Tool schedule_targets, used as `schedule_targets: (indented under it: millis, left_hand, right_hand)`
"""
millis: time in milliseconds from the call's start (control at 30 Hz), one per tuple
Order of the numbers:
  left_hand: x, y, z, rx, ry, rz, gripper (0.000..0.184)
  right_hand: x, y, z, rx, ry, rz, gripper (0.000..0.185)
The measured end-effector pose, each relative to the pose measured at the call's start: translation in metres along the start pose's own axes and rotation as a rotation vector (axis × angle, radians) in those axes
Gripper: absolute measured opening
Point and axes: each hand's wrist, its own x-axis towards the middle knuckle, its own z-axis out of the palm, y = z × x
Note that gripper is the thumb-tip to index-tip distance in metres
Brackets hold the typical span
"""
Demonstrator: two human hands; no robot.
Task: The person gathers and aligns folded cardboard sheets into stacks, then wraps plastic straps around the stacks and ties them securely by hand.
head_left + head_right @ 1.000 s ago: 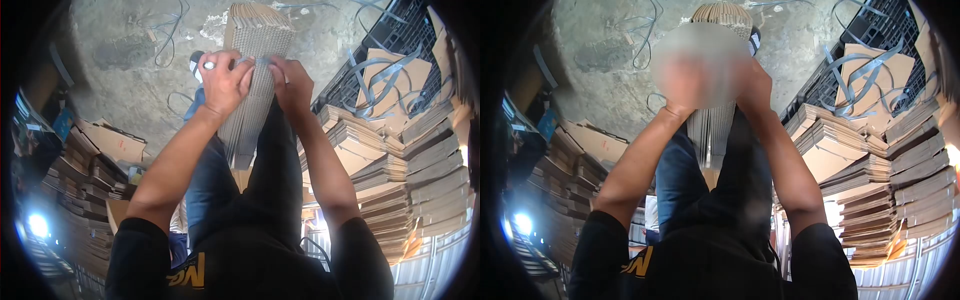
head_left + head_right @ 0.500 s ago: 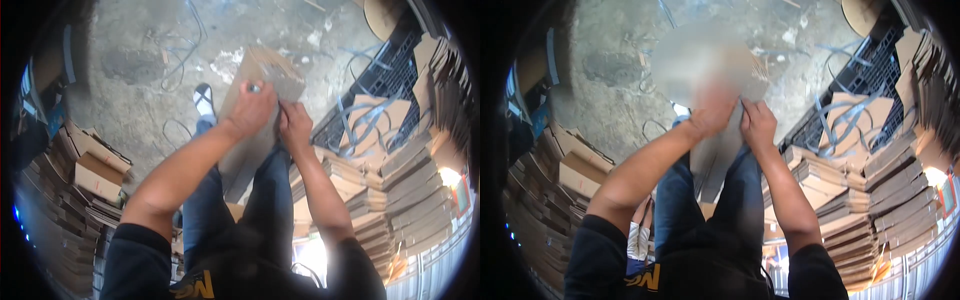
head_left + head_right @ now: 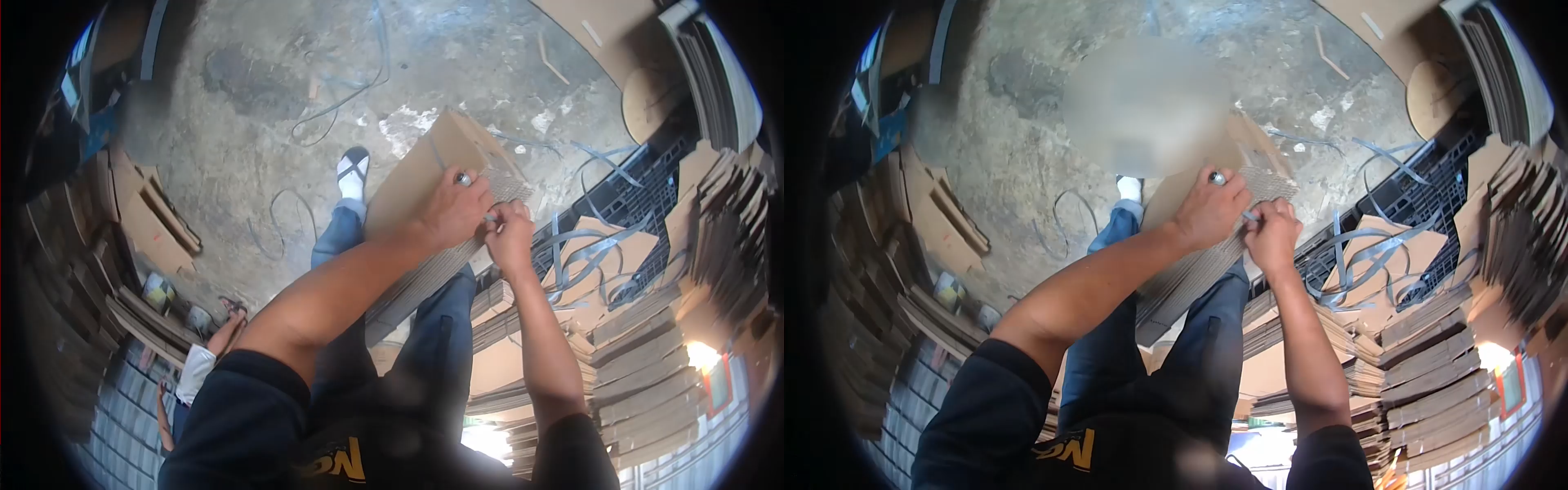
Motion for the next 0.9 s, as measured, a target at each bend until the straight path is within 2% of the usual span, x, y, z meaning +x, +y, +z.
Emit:
schedule_targets:
  millis: [100,233,267,333,400,500,533,567,600,633,667,800,900]
  left_hand:
    - [-0.029,0.002,-0.018,-0.227,0.171,-0.287,0.013]
    - [-0.103,-0.019,-0.017,-0.293,0.440,-0.551,0.009]
    - [-0.123,-0.027,-0.013,-0.330,0.441,-0.621,0.010]
    - [-0.169,-0.047,-0.007,-0.407,0.437,-0.748,0.013]
    - [-0.211,-0.076,-0.001,-0.316,0.456,-0.762,0.010]
    - [-0.287,-0.138,0.031,-0.538,0.514,-0.992,0.006]
    - [-0.312,-0.155,0.030,-0.648,0.509,-1.063,0.006]
    - [-0.332,-0.163,0.019,-0.618,0.472,-1.208,0.008]
    - [-0.368,-0.175,0.017,-0.645,0.409,-1.259,0.011]
    - [-0.396,-0.174,0.006,-0.809,0.409,-1.396,0.012]
    - [-0.426,-0.165,-0.004,-0.976,0.402,-1.530,0.014]
    - [-0.552,-0.131,0.009,-0.994,0.434,-1.884,0.022]
    - [-0.600,-0.139,0.030,-0.983,0.249,-1.912,0.024]
  right_hand:
    - [-0.005,0.003,0.004,0.063,0.063,-0.079,0.017]
    - [-0.022,-0.012,0.016,-0.026,0.281,-0.163,0.032]
    - [-0.028,-0.016,0.018,-0.072,0.345,-0.170,0.036]
    - [-0.046,-0.017,0.027,0.036,0.410,0.041,0.041]
    - [-0.074,-0.010,0.036,0.091,0.414,0.295,0.043]
    - [-0.132,0.041,0.074,0.547,0.392,0.506,0.038]
    - [-0.148,0.014,0.074,0.445,0.391,0.552,0.033]
    - [-0.169,0.030,0.090,0.374,0.402,0.517,0.032]
    - [-0.187,0.035,0.101,0.383,0.377,0.535,0.030]
    - [-0.200,0.038,0.114,0.397,0.348,0.548,0.028]
    - [-0.212,0.045,0.131,0.477,0.349,0.600,0.026]
    - [-0.249,0.081,0.179,0.723,0.208,0.750,0.023]
    - [-0.263,0.086,0.206,0.862,0.091,0.802,0.016]
